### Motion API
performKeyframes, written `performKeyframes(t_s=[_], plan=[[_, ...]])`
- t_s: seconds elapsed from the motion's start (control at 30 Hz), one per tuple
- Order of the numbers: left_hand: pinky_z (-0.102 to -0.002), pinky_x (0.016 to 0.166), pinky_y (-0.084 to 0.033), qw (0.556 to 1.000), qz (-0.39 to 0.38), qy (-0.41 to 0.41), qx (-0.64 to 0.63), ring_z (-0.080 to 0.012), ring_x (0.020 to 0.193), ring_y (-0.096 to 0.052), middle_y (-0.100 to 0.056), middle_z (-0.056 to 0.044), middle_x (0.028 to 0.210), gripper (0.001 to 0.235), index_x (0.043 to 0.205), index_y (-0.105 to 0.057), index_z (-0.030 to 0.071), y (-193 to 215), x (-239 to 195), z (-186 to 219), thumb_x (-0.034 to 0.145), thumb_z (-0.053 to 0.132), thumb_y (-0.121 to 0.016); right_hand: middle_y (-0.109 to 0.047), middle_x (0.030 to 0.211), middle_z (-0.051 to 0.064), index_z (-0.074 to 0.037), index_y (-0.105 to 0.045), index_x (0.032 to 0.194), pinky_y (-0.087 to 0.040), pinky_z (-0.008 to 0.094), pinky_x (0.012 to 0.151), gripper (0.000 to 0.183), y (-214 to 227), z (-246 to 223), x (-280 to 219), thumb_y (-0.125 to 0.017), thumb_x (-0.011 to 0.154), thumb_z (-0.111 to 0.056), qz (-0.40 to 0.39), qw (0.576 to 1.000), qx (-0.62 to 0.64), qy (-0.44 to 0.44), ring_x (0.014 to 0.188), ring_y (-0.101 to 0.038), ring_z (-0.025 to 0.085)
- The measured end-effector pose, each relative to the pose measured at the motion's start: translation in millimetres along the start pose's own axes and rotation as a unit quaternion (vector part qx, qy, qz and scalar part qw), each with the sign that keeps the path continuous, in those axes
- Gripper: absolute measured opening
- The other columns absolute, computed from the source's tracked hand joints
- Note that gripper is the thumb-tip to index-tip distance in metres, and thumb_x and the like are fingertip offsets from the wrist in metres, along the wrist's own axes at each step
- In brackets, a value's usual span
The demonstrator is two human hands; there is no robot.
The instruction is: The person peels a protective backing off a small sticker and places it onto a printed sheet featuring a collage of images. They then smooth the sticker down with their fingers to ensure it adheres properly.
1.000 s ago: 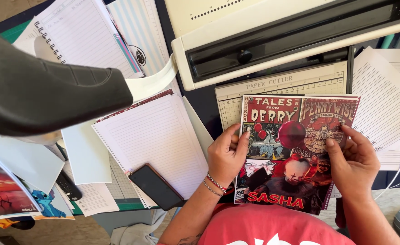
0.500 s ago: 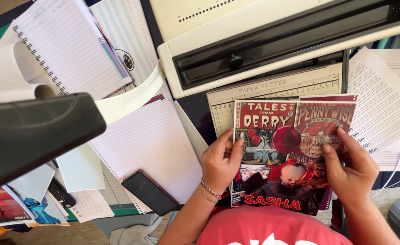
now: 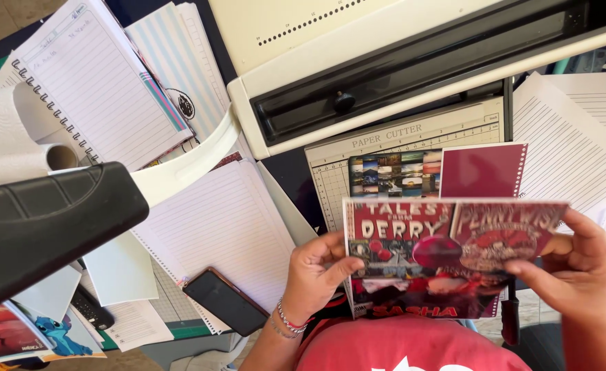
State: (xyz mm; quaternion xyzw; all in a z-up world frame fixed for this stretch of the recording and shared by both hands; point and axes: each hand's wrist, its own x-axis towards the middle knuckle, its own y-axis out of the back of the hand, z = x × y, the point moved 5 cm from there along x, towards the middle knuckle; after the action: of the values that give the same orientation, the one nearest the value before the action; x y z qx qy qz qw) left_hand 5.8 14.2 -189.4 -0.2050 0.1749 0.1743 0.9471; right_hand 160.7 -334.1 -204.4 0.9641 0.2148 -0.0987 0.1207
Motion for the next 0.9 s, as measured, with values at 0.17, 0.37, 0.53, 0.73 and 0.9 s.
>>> performKeyframes(t_s=[0.17, 0.37, 0.53, 0.73, 0.9], plan=[[-0.026, 0.066, -0.057, 0.993, -0.042, -0.064, 0.093, -0.0152, 0.076, -0.071, -0.078, -0.006, 0.093, 0.013, 0.102, -0.078, 0.01, 2, -2, 8, 0.093, 0.019, -0.077, -0.095, 0.096, 0.022, 0.003, -0.041, 0.154, -0.08, 0.049, 0.064, 0.152, 29, 9, 36, -0.112, 0.063, -0.096, -0.315, 0.901, 0.168, -0.247, 0.085, -0.095, 0.035], [-0.05, 0.112, -0.06, 0.98, -0.134, -0.142, 0.024, -0.0344, 0.122, -0.07, -0.069, -0.013, 0.125, 0.023, 0.124, -0.068, 0.01, -8, 1, 5, 0.102, 0.015, -0.067, -0.074, 0.108, 0.013, -0.001, -0.077, 0.116, -0.053, 0.038, 0.097, 0.037, -42, -78, 133, -0.089, 0.085, -0.015, -0.149, 0.911, -0.326, 0.204, 0.098, -0.068, 0.026], [-0.053, 0.118, -0.052, 0.971, -0.152, -0.17, 0.067, -0.0397, 0.136, -0.061, -0.07, -0.007, 0.127, 0.008, 0.109, -0.068, 0.014, -7, 5, -8, 0.103, 0.018, -0.067, -0.072, 0.108, 0.012, -0.008, -0.074, 0.116, -0.051, 0.047, 0.093, 0.064, -89, -73, 156, -0.088, 0.071, -0.05, -0.218, 0.828, -0.464, 0.228, 0.105, -0.066, 0.036], [-0.048, 0.117, -0.051, 0.965, -0.163, -0.176, 0.109, -0.036, 0.136, -0.062, -0.072, -0.001, 0.122, 0.013, 0.11, -0.072, 0.014, -5, 3, -16, 0.104, 0.023, -0.065, -0.073, 0.095, 0.006, -0.011, -0.075, 0.106, -0.052, 0.041, 0.082, 0.047, -99, -75, 170, -0.087, 0.075, -0.044, -0.268, 0.834, -0.473, 0.095, 0.095, -0.066, 0.029], [-0.047, 0.116, -0.054, 0.965, -0.156, -0.176, 0.117, -0.0355, 0.138, -0.061, -0.073, 0.0, 0.121, 0.014, 0.113, -0.073, 0.014, -4, 4, -22, 0.102, 0.021, -0.068, -0.074, 0.104, 0.002, -0.015, -0.079, 0.109, -0.055, 0.03, 0.074, 0.034, -105, -82, 174, -0.085, 0.08, -0.032, -0.274, 0.88, -0.384, 0.053, 0.094, -0.07, 0.018]])
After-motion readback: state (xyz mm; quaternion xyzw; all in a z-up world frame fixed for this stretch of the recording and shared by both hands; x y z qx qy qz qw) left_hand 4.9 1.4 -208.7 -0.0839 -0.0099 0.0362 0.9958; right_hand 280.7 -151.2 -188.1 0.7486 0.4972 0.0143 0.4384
